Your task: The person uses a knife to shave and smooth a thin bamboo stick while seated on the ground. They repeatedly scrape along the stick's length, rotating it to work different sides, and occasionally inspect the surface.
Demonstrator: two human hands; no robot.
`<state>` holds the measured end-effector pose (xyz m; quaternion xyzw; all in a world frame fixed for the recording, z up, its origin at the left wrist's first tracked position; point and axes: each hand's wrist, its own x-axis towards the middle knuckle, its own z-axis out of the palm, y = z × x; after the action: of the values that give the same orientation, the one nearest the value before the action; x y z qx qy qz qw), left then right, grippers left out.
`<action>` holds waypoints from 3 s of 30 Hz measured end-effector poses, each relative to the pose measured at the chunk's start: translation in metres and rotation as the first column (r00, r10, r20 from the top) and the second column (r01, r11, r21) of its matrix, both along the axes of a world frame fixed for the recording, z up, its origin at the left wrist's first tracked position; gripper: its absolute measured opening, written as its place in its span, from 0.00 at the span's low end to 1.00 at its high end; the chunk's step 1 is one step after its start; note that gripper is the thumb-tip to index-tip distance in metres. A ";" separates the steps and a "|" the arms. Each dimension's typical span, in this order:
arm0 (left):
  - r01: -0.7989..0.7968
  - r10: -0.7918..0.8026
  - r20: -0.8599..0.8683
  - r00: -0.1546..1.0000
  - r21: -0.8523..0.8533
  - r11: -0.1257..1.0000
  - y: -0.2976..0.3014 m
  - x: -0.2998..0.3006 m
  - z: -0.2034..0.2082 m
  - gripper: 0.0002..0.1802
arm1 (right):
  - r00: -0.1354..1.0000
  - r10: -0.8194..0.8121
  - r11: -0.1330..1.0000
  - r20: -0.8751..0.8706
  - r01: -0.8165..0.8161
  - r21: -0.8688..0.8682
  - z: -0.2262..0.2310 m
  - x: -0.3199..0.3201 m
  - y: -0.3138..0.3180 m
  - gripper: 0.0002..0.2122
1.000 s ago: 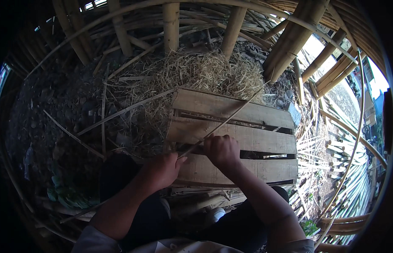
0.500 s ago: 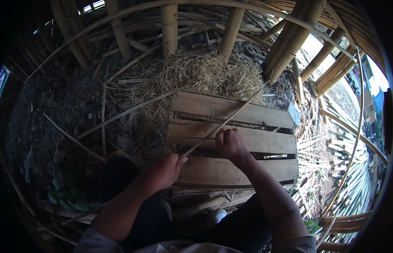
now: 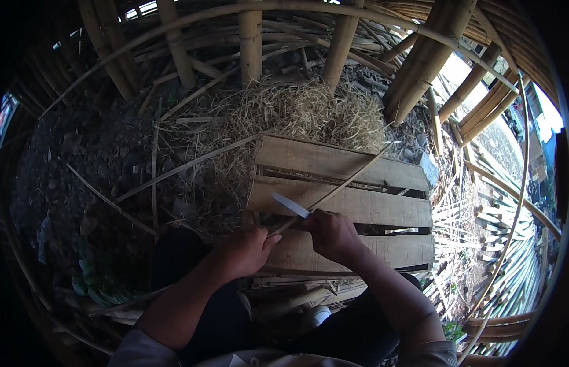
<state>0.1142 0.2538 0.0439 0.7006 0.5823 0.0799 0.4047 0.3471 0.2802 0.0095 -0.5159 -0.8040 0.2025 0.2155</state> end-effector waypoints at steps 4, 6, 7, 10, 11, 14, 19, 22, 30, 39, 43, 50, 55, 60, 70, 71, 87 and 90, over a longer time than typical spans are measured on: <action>0.022 -0.023 -0.019 1.000 -0.027 0.999 0.001 -0.002 -0.005 0.21 | 0.998 -0.058 0.998 -0.023 0.058 -0.013 0.007 -0.010 -0.014 0.13; 0.023 -0.023 -0.026 0.999 0.005 1.000 0.001 -0.001 -0.013 0.20 | 1.000 -0.022 0.995 0.009 0.021 0.096 -0.005 -0.011 -0.015 0.13; 0.024 -0.023 -0.029 0.999 0.022 0.999 0.000 -0.001 -0.015 0.19 | 1.000 -0.005 0.989 0.027 0.001 0.150 -0.010 -0.012 -0.017 0.13; 0.095 -0.087 -0.098 0.991 0.083 0.992 -0.003 -0.002 -0.011 0.17 | 1.000 -0.013 0.966 0.017 0.008 0.260 -0.006 -0.020 -0.023 0.11; 0.087 -0.081 -0.081 0.993 0.068 0.994 -0.004 -0.003 -0.010 0.17 | 0.999 -0.022 0.983 0.028 0.016 0.184 -0.002 -0.021 -0.022 0.10; 0.071 -0.068 -0.054 0.996 0.065 0.995 -0.004 -0.004 -0.011 0.17 | 0.994 -0.056 0.991 0.091 0.044 0.127 0.002 -0.017 -0.009 0.11; 0.082 -0.074 -0.079 0.994 0.099 0.992 -0.006 -0.002 -0.009 0.18 | 0.972 -0.163 0.958 0.168 0.116 0.262 -0.003 -0.015 -0.008 0.18; 0.114 -0.106 -0.077 0.991 0.100 0.989 -0.004 -0.004 -0.017 0.18 | 0.994 -0.061 0.903 0.089 0.017 0.429 -0.014 -0.009 -0.009 0.11; 0.094 -0.089 -0.052 0.995 0.105 0.990 0.000 -0.005 -0.026 0.18 | 0.998 -0.038 0.982 0.048 0.028 0.189 0.001 -0.032 -0.018 0.12; 0.075 -0.073 -0.030 0.997 0.069 0.995 0.002 -0.001 -0.011 0.16 | 0.975 -0.141 0.989 0.174 0.133 0.061 0.007 -0.011 0.001 0.15; 0.071 -0.070 -0.018 0.997 0.037 0.997 0.004 -0.003 -0.023 0.16 | 0.976 -0.102 0.995 0.191 0.098 0.031 0.011 -0.023 -0.012 0.11; 0.079 -0.076 -0.041 0.996 0.074 0.994 0.004 -0.002 -0.021 0.16 | 0.978 -0.083 0.980 0.193 0.045 0.196 0.004 -0.018 -0.006 0.13; 0.072 -0.069 -0.038 0.997 0.079 0.994 0.002 0.001 -0.017 0.16 | 0.972 -0.085 0.851 0.217 -0.042 0.523 -0.024 -0.004 -0.002 0.12; 0.079 -0.075 -0.028 0.997 0.157 0.985 0.000 -0.004 -0.027 0.18 | 0.967 -0.092 0.732 0.237 -0.096 0.674 -0.014 -0.006 0.001 0.09; 0.057 -0.054 -0.035 0.998 0.084 0.995 -0.001 -0.003 -0.019 0.18 | 0.945 -0.214 0.972 0.247 0.181 0.152 0.001 -0.016 -0.001 0.14; 0.066 -0.061 -0.042 0.997 0.110 0.992 -0.002 -0.004 -0.021 0.18 | 0.968 -0.147 0.976 0.202 0.108 0.191 -0.002 -0.020 -0.010 0.13; 0.088 -0.080 -0.066 0.995 0.121 0.989 -0.002 -0.007 -0.021 0.21 | 0.988 -0.052 0.964 0.146 0.011 0.264 -0.015 -0.001 0.008 0.11; 0.085 -0.076 -0.073 0.994 0.131 0.988 -0.001 -0.005 -0.020 0.20 | 0.992 -0.036 0.904 0.120 -0.019 0.428 -0.023 0.018 0.017 0.11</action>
<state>0.1095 0.2523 0.0242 0.7515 0.5602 0.0787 0.3395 0.3655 0.2974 -0.0140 -0.4711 -0.8386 -0.0124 0.2733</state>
